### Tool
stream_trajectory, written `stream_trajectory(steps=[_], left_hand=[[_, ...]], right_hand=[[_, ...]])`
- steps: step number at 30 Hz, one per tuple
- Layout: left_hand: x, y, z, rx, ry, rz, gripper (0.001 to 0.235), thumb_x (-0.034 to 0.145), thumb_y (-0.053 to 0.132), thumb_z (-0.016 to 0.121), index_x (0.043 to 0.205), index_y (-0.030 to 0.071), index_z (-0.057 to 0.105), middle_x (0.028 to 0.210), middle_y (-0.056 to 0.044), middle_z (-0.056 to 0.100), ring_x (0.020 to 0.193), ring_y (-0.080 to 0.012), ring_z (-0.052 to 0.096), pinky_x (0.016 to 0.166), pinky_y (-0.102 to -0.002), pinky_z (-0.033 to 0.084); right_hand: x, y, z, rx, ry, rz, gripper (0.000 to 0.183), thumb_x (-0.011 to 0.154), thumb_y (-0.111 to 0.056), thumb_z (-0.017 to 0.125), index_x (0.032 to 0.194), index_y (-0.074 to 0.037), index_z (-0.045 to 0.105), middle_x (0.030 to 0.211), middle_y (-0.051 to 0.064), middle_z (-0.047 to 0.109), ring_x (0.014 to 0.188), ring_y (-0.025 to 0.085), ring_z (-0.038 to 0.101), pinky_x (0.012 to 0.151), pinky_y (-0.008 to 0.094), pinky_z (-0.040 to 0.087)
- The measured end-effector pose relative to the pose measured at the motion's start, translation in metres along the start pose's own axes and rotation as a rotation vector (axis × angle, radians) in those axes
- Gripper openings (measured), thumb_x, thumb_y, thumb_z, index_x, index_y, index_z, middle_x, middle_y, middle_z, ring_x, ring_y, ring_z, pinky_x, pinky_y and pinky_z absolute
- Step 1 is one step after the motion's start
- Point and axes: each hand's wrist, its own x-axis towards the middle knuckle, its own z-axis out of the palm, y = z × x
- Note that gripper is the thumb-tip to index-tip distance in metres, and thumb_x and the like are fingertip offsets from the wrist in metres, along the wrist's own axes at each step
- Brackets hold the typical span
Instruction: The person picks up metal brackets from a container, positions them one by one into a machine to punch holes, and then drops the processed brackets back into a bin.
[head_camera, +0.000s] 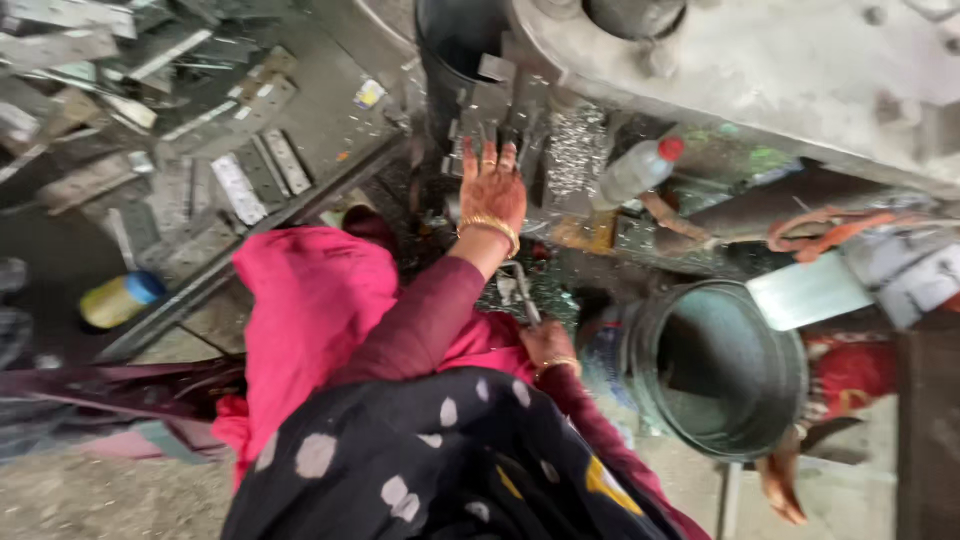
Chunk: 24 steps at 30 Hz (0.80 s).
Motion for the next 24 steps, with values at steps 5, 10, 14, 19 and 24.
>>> stream_trajectory(steps=[5,10,14,19,24], left_hand=[[0.010,-0.003,-0.014,0.125,-0.208,0.033,0.027,0.097,0.017,0.055,0.107,0.018,0.080,0.169,-0.002,0.032,0.160,-0.0347,0.013,0.123,-0.061,-0.003],[0.019,0.003,-0.006,0.089,-0.139,0.010,0.029,0.100,0.020,0.050,0.110,0.015,0.076,0.165,-0.003,0.032,0.154,-0.0312,0.018,0.122,-0.063,-0.005],[0.008,-0.004,-0.005,0.026,0.004,0.008,0.031,0.100,0.022,0.051,0.120,0.013,0.074,0.164,-0.003,0.032,0.155,-0.0324,0.018,0.124,-0.064,-0.005],[0.028,0.003,-0.007,0.134,-0.224,-0.021,0.032,0.099,0.022,0.050,0.119,0.016,0.075,0.169,-0.005,0.023,0.157,-0.0333,0.011,0.118,-0.067,-0.007],[0.042,0.001,0.000,0.013,-0.070,-0.095,0.042,0.102,0.026,0.039,0.135,0.019,0.064,0.166,-0.003,0.021,0.154,-0.0326,0.010,0.120,-0.067,-0.005]], right_hand=[[0.002,0.013,-0.012,0.151,0.028,-0.081,0.061,0.073,-0.053,0.077,0.098,0.002,0.067,0.087,0.026,0.073,0.080,0.041,0.073,0.073,0.050,0.056],[0.001,0.006,-0.008,0.003,0.088,-0.059,0.060,0.078,-0.052,0.079,0.100,0.003,0.068,0.091,0.029,0.072,0.087,0.042,0.072,0.077,0.049,0.056],[-0.004,-0.013,-0.015,0.074,0.022,-0.028,0.060,0.078,-0.051,0.080,0.103,0.003,0.069,0.094,0.030,0.071,0.090,0.043,0.072,0.078,0.049,0.055],[-0.022,-0.008,-0.036,0.117,0.036,0.008,0.057,0.075,-0.049,0.077,0.101,0.001,0.069,0.091,0.026,0.073,0.089,0.043,0.072,0.078,0.050,0.052],[-0.019,-0.020,-0.033,-0.003,0.068,-0.038,0.053,0.083,-0.044,0.076,0.104,0.003,0.068,0.096,0.030,0.071,0.097,0.045,0.071,0.081,0.049,0.054]])
